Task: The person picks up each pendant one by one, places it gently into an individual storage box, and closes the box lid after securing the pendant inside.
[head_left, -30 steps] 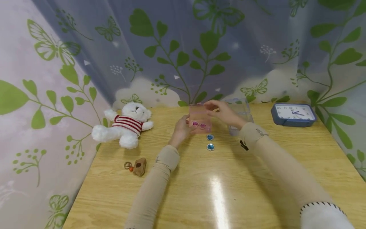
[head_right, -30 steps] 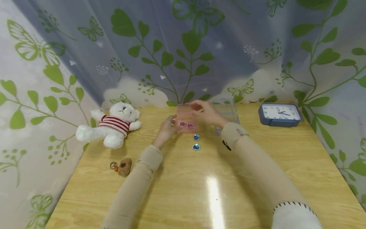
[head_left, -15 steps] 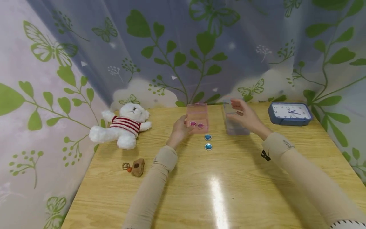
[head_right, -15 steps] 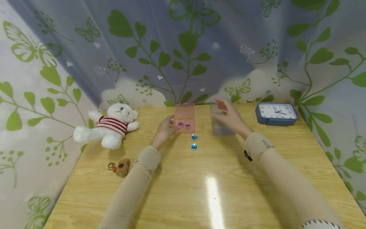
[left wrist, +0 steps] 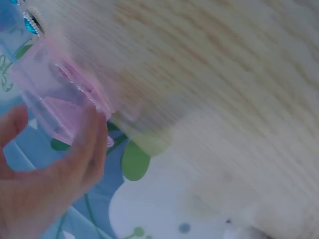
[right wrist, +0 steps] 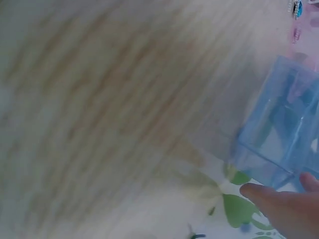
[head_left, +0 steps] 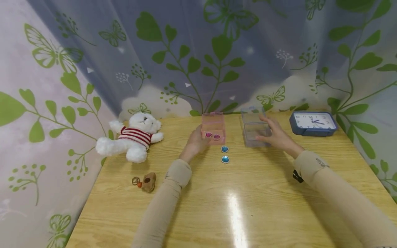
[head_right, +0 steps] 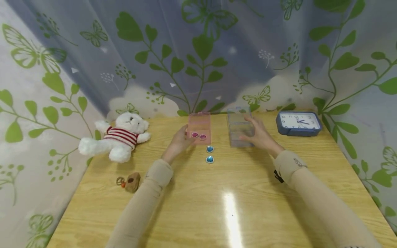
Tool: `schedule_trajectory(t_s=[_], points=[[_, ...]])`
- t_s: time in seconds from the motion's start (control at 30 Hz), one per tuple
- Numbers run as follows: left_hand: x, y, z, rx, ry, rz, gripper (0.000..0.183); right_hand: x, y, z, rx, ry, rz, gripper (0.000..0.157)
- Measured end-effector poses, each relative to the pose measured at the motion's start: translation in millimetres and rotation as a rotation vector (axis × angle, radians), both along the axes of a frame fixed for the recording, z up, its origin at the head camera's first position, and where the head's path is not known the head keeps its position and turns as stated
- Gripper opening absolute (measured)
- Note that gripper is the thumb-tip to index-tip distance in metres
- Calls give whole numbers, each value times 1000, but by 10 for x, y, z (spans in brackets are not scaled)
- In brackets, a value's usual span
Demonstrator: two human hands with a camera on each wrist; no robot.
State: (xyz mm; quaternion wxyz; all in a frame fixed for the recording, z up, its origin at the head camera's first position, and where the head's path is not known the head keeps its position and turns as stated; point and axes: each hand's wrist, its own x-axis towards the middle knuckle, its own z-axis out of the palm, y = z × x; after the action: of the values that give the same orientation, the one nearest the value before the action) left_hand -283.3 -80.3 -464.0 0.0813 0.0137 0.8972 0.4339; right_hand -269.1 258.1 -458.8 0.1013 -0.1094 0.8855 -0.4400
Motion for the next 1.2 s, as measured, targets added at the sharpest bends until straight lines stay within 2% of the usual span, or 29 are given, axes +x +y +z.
schedule_trajectory(t_s=[0.17, 0.27, 0.33, 0.4, 0.5, 0.6, 0.7, 0.93, 1.07, 1.2], points=[[131, 74, 89, -115, 157, 41, 65, 7, 31, -67, -39, -61, 9, 99], [213, 138, 154, -193, 255, -11, 48, 2, 35, -87, -45, -83, 12, 100], [253, 188, 183, -257, 307, -108, 36, -8, 33, -91, -48, -93, 10, 98], [276, 234, 188, -312, 349, -244, 27, -19, 30, -95, -49, -97, 8, 97], [287, 295, 164, -364, 372, -437, 24, -31, 28, -91, -47, -104, 6, 97], [280, 336, 110, -404, 350, -541, 30, -33, 22, -88, -43, -113, 6, 96], [259, 369, 49, -475, 337, -570, 35, -33, 11, -80, -49, -122, 7, 95], [246, 449, -52, -682, 394, -601, 40, -41, 3, -73, -49, -126, 9, 96], [267, 493, -82, -787, 422, -603, 36, -63, 1, -84, -51, -119, 13, 96], [277, 535, -105, -882, 417, -598, 31, -77, 6, -102, -57, -126, 13, 95]])
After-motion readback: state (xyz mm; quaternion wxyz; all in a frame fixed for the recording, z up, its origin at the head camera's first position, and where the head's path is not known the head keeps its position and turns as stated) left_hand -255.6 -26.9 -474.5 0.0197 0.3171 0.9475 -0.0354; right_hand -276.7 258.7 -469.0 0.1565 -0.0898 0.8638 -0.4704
